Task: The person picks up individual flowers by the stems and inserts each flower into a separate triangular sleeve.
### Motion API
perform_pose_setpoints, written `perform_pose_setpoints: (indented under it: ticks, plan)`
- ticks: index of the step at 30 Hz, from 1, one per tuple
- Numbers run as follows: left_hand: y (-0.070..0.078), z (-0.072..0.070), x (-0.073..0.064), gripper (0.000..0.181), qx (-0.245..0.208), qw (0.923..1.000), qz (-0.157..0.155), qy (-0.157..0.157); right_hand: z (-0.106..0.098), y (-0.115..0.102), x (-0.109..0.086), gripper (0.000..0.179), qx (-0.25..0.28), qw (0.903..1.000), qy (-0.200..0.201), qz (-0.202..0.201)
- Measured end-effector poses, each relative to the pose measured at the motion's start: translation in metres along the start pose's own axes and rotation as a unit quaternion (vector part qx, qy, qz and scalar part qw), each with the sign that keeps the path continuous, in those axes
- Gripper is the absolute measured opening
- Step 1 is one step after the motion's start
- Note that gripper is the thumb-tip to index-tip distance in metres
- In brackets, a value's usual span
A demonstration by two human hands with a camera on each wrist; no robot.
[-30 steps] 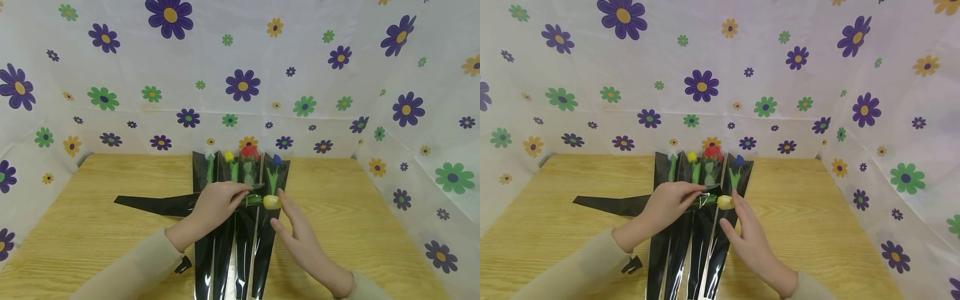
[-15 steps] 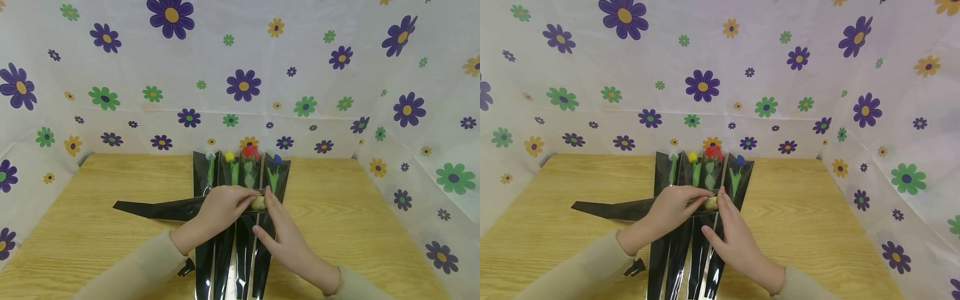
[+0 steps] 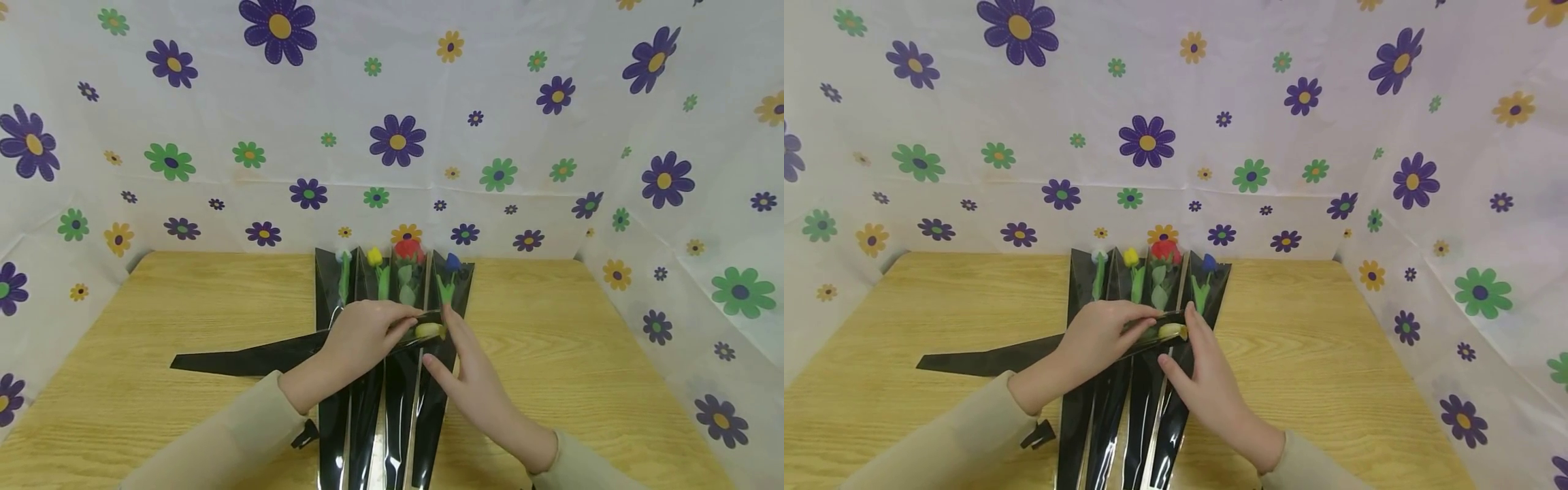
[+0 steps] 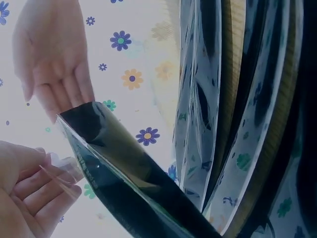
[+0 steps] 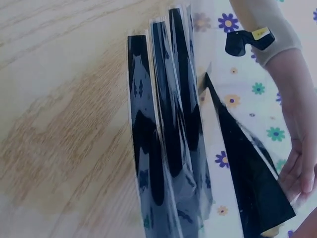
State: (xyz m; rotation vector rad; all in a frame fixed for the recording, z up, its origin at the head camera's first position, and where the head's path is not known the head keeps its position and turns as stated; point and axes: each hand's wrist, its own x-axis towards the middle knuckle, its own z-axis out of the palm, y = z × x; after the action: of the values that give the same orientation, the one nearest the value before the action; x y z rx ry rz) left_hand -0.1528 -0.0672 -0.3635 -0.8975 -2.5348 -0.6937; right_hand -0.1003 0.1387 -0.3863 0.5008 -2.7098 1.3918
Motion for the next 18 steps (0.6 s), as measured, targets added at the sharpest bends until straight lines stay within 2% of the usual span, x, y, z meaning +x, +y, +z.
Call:
perform_pose_setpoints:
  ticks: [4, 6, 8, 12, 16, 18]
  plan:
    - [0.001, -0.003, 0.004, 0.017, -0.005, 0.9999, -0.005, -0.008, 0.0, 0.007, 0.006, 0.079, 0.06, 0.9974, 0.005, 0.04]
    - [0.002, -0.006, 0.007, 0.018, -0.014, 0.9998, -0.006, -0.012, 0.0, 0.01, 0.01, 0.082, 0.101, 0.992, 0.001, 0.076]
    - [0.002, -0.008, 0.011, 0.018, -0.026, 0.9995, -0.011, -0.017, 0.0, 0.011, 0.011, 0.083, 0.146, 0.9823, -0.003, 0.117]
    - [0.003, -0.009, 0.018, 0.018, -0.053, 0.9978, -0.024, -0.032, 0.003, 0.014, 0.015, 0.072, 0.252, 0.9525, -0.021, 0.169]
    - [0.004, -0.008, 0.025, 0.018, -0.085, 0.9945, -0.045, -0.041, 0.008, 0.017, 0.019, 0.061, 0.376, 0.9065, -0.03, 0.19]
    - [0.005, -0.008, 0.027, 0.018, -0.099, 0.9926, -0.057, -0.041, 0.01, 0.016, 0.019, 0.063, 0.413, 0.8882, -0.031, 0.199]
